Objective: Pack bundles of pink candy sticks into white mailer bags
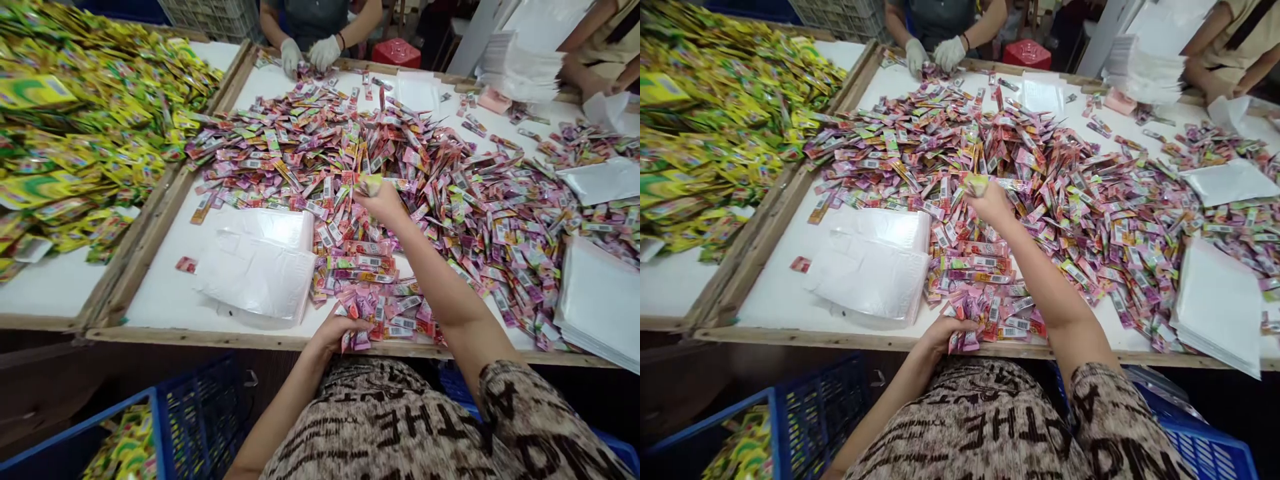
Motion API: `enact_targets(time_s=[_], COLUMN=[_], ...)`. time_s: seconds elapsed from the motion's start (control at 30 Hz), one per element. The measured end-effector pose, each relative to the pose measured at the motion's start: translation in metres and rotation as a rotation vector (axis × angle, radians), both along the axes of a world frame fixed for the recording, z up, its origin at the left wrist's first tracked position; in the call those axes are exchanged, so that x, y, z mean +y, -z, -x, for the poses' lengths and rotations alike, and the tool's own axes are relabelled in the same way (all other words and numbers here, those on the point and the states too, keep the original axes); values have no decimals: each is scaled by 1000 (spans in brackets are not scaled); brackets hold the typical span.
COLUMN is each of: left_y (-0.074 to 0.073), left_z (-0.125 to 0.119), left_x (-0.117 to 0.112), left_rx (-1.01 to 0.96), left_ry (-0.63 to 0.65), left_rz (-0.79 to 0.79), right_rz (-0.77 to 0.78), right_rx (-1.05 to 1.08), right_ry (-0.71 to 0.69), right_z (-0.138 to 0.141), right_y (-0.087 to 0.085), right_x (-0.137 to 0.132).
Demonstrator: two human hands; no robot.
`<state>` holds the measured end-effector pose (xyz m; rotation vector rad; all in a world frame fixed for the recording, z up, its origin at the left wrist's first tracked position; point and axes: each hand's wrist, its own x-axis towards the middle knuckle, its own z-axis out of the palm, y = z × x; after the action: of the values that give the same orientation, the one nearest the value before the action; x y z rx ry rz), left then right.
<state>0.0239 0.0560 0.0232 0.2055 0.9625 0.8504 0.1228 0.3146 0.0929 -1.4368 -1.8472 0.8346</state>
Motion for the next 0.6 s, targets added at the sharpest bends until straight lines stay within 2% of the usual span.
enact_targets(time_s=[0.07, 0.17, 0.23, 0.3, 0.37, 0.43, 0.5, 0.6], left_y=[-1, 0, 3, 6, 8, 9, 7, 2], left_z=[0, 0, -1, -1, -1, 0, 3, 8], left_x=[0, 1, 1, 1, -1, -3, -4, -6], left_rx=[1, 10, 10, 3, 4, 27, 65, 90], left_ry=[4, 7, 12, 17, -6, -45, -73, -31], left_rz=[11, 7, 1, 5, -2, -38, -110, -213], right_rz=[35, 143, 213, 259, 264, 233, 208, 217], right_rx=[-168, -307, -281, -159, 83, 382, 610, 709], right_ry=[46, 179, 269, 352, 388, 338, 216, 25], right_z=[30, 51, 54, 51, 42, 24, -5, -56], right_y=[2, 16, 27, 35, 35, 26, 10, -11], right_x=[20, 39, 47, 52, 51, 42, 23, -23])
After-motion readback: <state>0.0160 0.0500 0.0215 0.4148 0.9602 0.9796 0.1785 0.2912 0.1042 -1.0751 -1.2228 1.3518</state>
